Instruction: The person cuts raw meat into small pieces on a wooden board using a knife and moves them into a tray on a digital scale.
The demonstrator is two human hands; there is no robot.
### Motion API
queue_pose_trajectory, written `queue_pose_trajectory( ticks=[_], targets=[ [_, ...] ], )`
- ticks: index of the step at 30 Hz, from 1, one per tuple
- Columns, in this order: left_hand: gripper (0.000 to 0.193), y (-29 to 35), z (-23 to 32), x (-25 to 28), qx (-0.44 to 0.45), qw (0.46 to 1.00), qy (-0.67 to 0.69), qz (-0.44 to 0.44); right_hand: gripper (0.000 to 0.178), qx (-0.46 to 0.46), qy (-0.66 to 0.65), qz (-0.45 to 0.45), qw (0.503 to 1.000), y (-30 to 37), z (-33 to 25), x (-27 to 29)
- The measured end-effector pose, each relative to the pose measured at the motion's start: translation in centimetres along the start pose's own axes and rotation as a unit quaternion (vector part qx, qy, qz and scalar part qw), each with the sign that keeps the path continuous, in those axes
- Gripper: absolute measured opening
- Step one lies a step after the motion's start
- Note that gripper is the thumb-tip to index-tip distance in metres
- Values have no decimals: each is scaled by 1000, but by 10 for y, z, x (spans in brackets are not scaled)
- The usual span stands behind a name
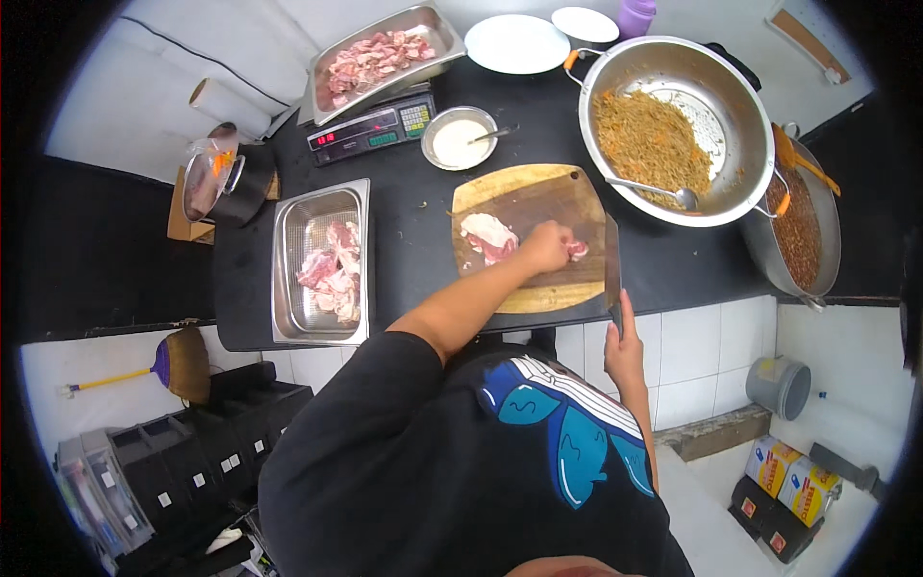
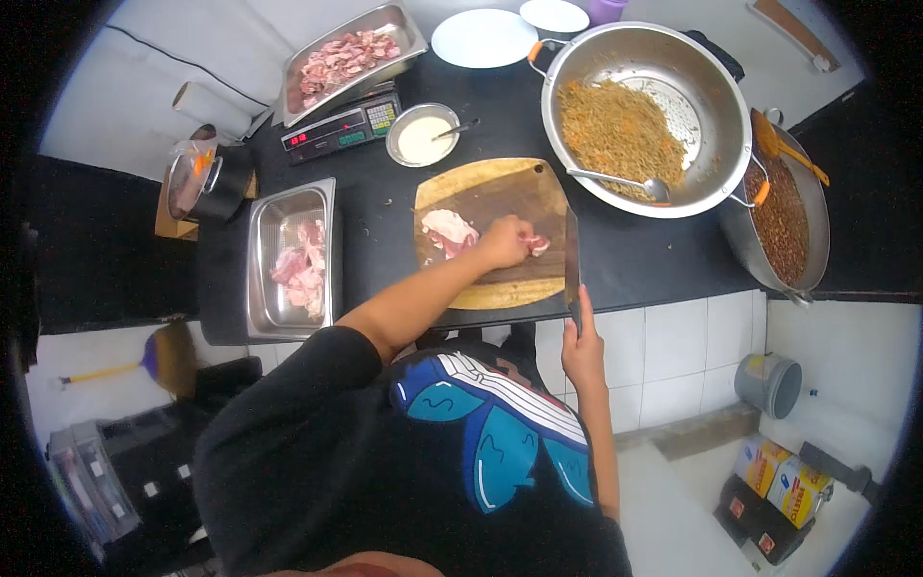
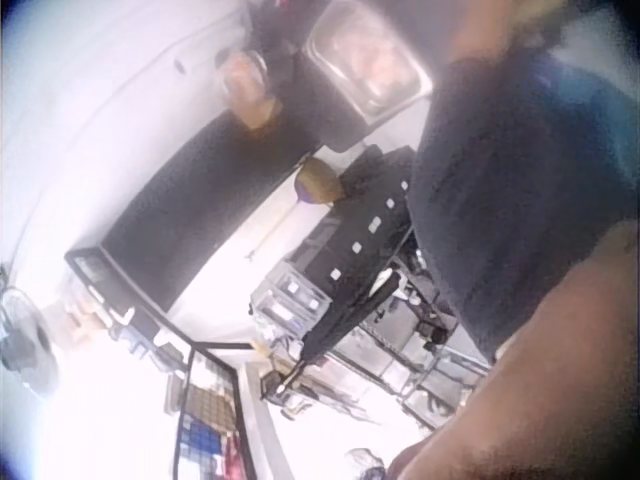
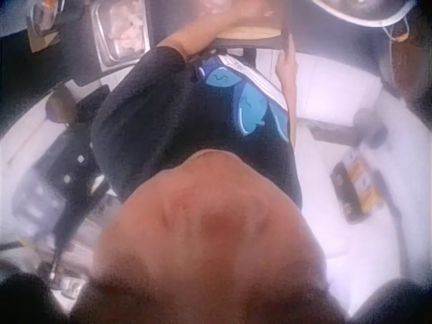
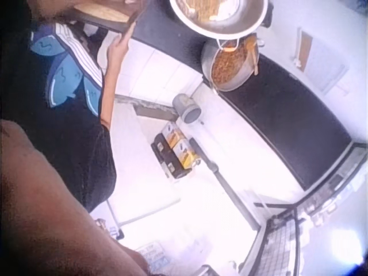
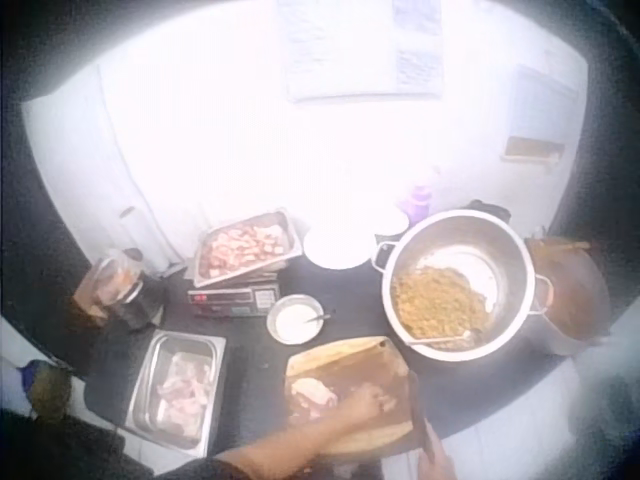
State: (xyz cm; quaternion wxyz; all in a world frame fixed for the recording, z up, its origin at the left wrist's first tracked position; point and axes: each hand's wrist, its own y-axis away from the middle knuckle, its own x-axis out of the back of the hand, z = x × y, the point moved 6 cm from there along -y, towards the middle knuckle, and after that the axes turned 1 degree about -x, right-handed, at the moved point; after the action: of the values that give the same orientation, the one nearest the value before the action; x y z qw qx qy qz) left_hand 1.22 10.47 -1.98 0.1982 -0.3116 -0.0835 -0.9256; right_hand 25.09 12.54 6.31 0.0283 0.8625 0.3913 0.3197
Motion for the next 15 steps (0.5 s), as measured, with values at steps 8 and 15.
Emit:
queue_pose_trajectory(
  ticks=[8, 15],
  targets=[
    [13, -38, -5, 154, 65, 822, 555, 107, 62, 16, -5, 15, 1000, -4, 11, 0],
    [32, -96, -21, 427, 43, 897, 225, 378, 60, -17, 6, 7, 1000, 1, -3, 3]
  ],
)
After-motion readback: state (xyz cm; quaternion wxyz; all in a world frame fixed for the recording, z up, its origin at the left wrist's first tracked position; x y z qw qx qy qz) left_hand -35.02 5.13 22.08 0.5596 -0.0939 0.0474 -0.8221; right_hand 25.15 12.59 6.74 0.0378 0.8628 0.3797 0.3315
